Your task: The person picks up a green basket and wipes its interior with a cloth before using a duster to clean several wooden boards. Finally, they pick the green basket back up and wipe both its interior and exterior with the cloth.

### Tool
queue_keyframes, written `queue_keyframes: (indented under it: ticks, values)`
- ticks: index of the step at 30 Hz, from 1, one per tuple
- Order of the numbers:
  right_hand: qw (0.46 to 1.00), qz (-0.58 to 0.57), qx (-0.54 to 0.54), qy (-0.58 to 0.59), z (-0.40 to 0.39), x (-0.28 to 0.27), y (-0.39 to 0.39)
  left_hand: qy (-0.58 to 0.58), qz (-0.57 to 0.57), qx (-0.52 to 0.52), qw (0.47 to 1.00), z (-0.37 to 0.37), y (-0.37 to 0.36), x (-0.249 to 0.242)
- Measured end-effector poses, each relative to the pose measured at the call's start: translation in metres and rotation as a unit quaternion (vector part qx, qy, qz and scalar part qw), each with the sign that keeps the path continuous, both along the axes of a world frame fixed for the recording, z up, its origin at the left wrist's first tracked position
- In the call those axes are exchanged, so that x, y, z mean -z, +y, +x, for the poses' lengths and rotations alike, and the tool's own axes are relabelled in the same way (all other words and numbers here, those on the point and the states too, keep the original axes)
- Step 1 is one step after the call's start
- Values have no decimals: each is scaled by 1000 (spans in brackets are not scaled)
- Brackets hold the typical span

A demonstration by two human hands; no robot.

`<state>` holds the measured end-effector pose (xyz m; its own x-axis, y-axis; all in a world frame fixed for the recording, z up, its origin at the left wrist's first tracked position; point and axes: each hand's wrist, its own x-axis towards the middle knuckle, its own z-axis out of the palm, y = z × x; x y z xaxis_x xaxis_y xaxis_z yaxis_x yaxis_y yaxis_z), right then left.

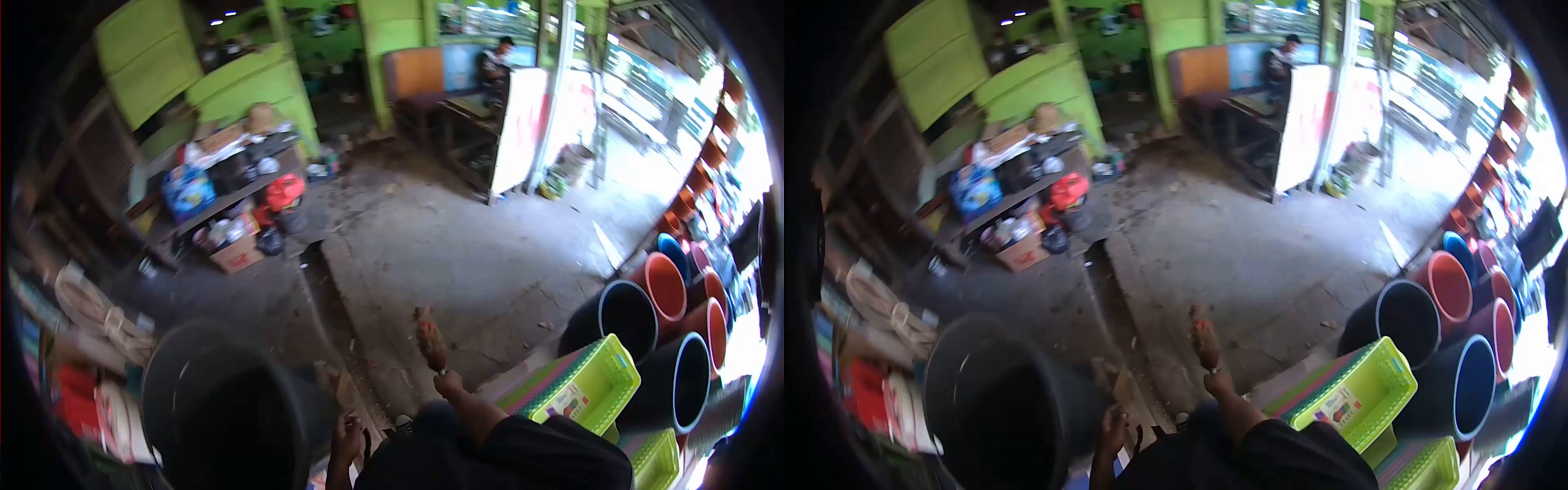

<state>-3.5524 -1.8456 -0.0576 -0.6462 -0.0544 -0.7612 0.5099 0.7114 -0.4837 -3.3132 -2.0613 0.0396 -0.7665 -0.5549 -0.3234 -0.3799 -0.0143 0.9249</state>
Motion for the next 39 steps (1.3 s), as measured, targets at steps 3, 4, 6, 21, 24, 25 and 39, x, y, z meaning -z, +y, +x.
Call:
queue_keyframes:
  ticks: [3, 4, 6, 21, 24, 25, 39]
  values:
    - [992, 46, 51, 105, -44, -5, -9, 32, 60, -4, 998, -54, -36, 19]
    - [991, 42, 78, 100, -61, -11, -11, 15, 70, 29, 997, -76, -43, 9]
    - [980, 39, 158, 118, -99, 26, -11, -13, 28, -30, 999, -129, -46, -26]
    - [940, 78, 277, 184, -416, 0, 126, -119, -16, 185, 975, -657, -118, -8]
    - [910, 83, 378, 145, -444, -17, 155, -135, -20, 256, 957, -767, -83, -4]
    - [900, 87, 401, 145, -449, -20, 164, -132, -23, 280, 951, -804, -61, -11]
    - [695, 163, 699, 37, -551, -50, 202, -24, -59, 656, 752, -1239, 269, -15]
